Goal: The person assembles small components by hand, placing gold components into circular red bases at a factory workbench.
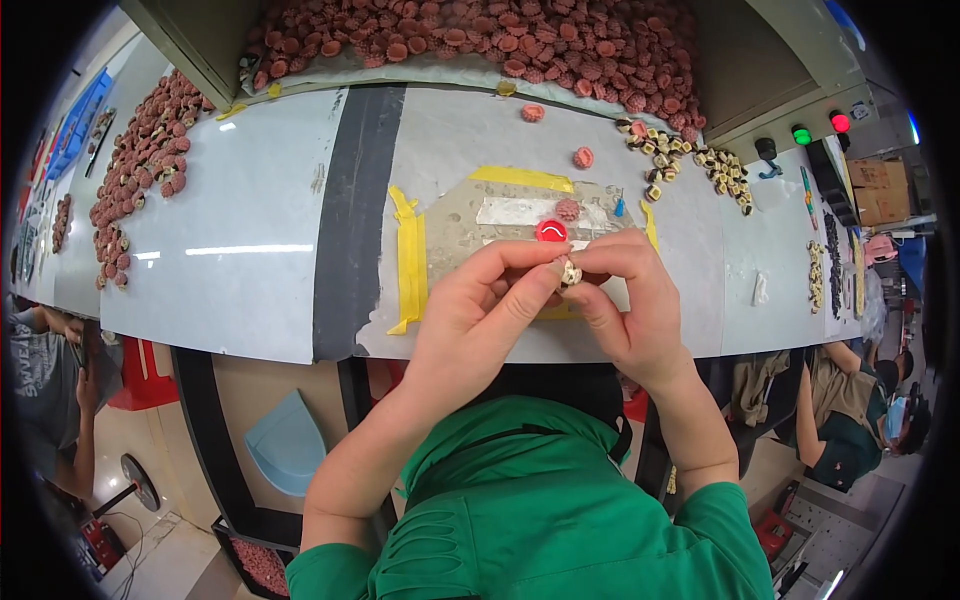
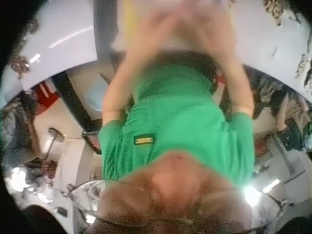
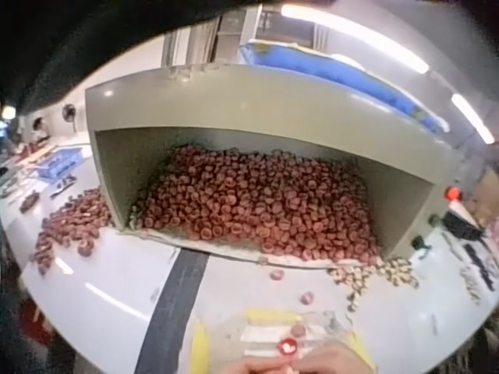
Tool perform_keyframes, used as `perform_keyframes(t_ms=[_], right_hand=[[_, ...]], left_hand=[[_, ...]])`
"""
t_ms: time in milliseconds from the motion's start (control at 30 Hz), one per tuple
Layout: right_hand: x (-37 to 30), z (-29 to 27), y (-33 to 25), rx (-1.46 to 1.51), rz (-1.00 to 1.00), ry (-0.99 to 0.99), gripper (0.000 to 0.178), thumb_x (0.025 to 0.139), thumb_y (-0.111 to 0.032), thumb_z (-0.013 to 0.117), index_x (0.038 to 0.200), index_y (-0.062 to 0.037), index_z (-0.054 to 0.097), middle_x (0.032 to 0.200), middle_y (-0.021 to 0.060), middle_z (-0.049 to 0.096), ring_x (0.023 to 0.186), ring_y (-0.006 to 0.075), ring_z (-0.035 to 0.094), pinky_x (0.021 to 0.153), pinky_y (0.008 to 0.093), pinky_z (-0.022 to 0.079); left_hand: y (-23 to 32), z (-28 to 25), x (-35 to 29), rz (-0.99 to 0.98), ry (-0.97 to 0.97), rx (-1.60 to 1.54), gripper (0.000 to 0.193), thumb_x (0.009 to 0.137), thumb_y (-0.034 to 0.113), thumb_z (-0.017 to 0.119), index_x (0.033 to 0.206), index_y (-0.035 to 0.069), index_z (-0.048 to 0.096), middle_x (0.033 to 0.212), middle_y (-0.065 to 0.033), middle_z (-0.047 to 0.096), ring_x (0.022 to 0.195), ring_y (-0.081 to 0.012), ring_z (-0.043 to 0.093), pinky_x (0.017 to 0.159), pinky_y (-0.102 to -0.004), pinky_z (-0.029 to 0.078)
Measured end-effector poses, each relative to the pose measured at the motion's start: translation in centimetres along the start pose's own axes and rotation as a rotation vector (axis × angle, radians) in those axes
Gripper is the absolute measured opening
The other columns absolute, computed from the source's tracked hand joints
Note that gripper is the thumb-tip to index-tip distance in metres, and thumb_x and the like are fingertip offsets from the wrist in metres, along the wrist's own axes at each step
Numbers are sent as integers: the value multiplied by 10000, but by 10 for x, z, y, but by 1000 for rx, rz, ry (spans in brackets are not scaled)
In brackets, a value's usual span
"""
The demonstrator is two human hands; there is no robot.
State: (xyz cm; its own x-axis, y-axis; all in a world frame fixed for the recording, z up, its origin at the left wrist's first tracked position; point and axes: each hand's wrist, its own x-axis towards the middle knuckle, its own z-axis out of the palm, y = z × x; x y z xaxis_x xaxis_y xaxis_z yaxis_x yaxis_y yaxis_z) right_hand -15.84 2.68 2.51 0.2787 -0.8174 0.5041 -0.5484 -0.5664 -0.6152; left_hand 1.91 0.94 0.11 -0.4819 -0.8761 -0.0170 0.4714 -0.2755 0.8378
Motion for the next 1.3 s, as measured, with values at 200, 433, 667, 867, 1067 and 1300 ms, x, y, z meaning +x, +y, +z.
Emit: perform_keyframes(t_ms=[200, 433, 667, 867, 1067, 1300], right_hand=[[12, -15, -1, 148, 91, -94, 366, 762, -176, 762, 1062, -49, 596, 983, 82, 576, 922, 245, 548, 803, 327, 463], [8, -17, 7, 208, 70, -222, 289, 733, -192, 780, 928, -57, 614, 923, 65, 572, 889, 234, 537, 794, 333, 445], [7, -16, 8, 32, -24, -142, 283, 722, -190, 782, 903, -64, 604, 909, 68, 574, 836, 264, 546, 752, 352, 456], [7, -20, 3, 9, -62, -101, 333, 741, -186, 767, 1006, -55, 615, 956, 74, 578, 871, 258, 565, 765, 325, 467], [-3, -21, 2, 459, 284, -157, 247, 861, -74, 626, 1102, -32, 587, 1038, 74, 560, 915, 175, 563, 789, 285, 454], [-5, -11, 3, 651, 358, -107, 142, 887, -35, 577, 1028, -16, 564, 984, 58, 527, 891, 132, 547, 785, 262, 444]], left_hand=[[8, 2, -1, -66, -91, 34, 382, 967, 87, 519, 1319, 6, 397, 1040, -80, 603, 946, -113, 595, 849, -255, 487], [14, 4, 2, -142, -52, -63, 433, 982, 126, 501, 1362, 22, 319, 936, -79, 613, 868, -107, 576, 792, -252, 465], [21, 19, 4, -159, -48, 164, 421, 985, 157, 489, 1356, 27, 337, 924, -69, 611, 863, -105, 571, 787, -244, 458], [15, 8, 7, -189, -143, 79, 408, 993, 183, 477, 1350, 24, 359, 986, -59, 608, 884, -95, 565, 799, -244, 459], [12, 14, 7, -162, -104, 65, 471, 999, 318, 460, 1366, 33, 375, 1134, -96, 590, 999, -128, 578, 821, -264, 471], [8, 16, 7, -123, -99, 70, 408, 1011, 232, 442, 1358, 28, 373, 1091, -84, 600, 957, -119, 581, 834, -268, 475]])
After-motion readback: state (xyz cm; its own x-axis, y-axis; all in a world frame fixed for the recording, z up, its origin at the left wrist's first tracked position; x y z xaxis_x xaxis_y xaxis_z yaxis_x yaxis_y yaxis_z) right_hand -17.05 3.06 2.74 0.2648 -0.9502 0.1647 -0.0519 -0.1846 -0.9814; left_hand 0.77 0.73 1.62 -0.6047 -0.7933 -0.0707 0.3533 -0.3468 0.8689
